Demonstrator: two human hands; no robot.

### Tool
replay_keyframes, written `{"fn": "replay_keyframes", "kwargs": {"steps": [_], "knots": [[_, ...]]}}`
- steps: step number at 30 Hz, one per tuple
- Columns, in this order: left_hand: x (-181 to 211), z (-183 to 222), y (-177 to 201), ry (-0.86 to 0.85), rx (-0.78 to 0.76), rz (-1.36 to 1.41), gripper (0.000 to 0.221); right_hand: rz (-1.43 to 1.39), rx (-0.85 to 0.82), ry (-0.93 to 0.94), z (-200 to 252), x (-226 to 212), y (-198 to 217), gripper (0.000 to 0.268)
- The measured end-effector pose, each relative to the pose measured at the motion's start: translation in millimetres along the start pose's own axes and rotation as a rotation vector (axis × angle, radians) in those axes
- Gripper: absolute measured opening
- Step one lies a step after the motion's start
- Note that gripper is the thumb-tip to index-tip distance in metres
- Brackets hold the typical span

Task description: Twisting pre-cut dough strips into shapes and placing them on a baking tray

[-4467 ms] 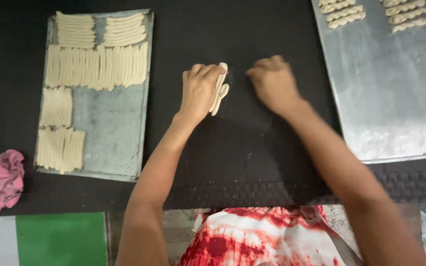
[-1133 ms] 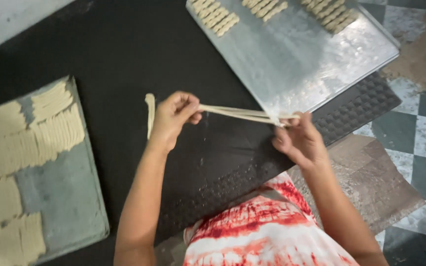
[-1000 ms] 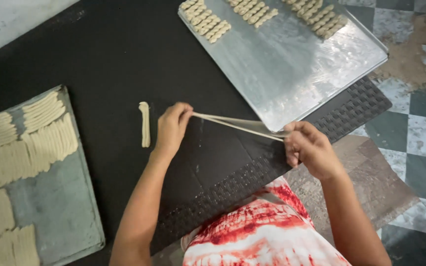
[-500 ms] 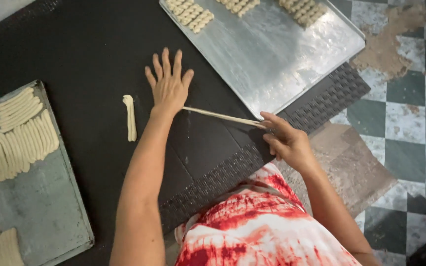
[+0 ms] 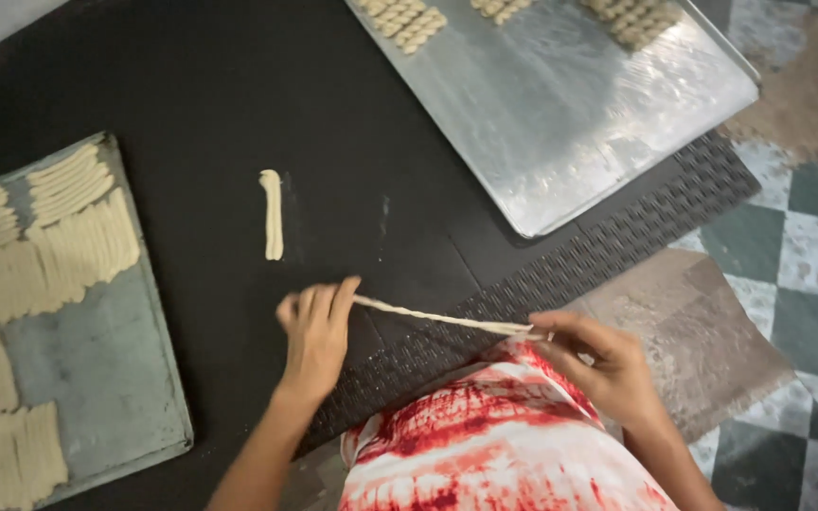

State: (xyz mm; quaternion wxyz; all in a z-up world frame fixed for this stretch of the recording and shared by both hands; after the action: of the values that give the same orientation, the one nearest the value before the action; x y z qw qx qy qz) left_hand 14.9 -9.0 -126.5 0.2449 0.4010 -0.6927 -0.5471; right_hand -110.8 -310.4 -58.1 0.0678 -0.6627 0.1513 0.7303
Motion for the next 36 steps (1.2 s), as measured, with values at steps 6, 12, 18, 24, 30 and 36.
{"fn": "replay_keyframes", "kwargs": {"steps": [6, 12, 18, 24, 30, 36], "knots": [[-11, -107, 4, -0.107, 0.267, 0.018, 0.028, 0.083, 0.018, 0.117, -58, 20, -10, 0.035], [-8, -146, -9, -0.128, 0.333, 0.064, 0.037, 0.274, 0.085, 0.212, -78, 39, -17, 0.03], [-1, -226, -27, 0.279, -0.248, 0.2, 0.056, 0.396, 0.039, 0.198, -75, 29, -29, 0.035], [1, -171, -29, 0.213, -0.406, 0.218, 0.06, 0.412, 0.028, 0.294, -72, 14, -20, 0.047], [4, -44, 3, 0.066, -0.284, 0.166, 0.072, 0.175, 0.146, 0.164, -71, 21, 18, 0.044], [2, -2, 1, 0.062, 0.067, -0.048, 0.04, 0.43, 0.074, 0.264, -80, 3, 3, 0.036]]}}
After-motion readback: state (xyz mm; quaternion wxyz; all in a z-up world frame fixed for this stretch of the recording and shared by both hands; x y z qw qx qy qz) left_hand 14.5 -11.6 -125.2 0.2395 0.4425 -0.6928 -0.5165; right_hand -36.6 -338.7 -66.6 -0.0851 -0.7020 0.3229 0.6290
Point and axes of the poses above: each hand's wrist, its own z-axis away from the middle knuckle, its own y-axis out of the back of the hand, x = y × z, the point moved 6 cm from there along -z, towards the middle knuckle, and after that the axes turned 10 degrees about -z, right-handed, at the moved point
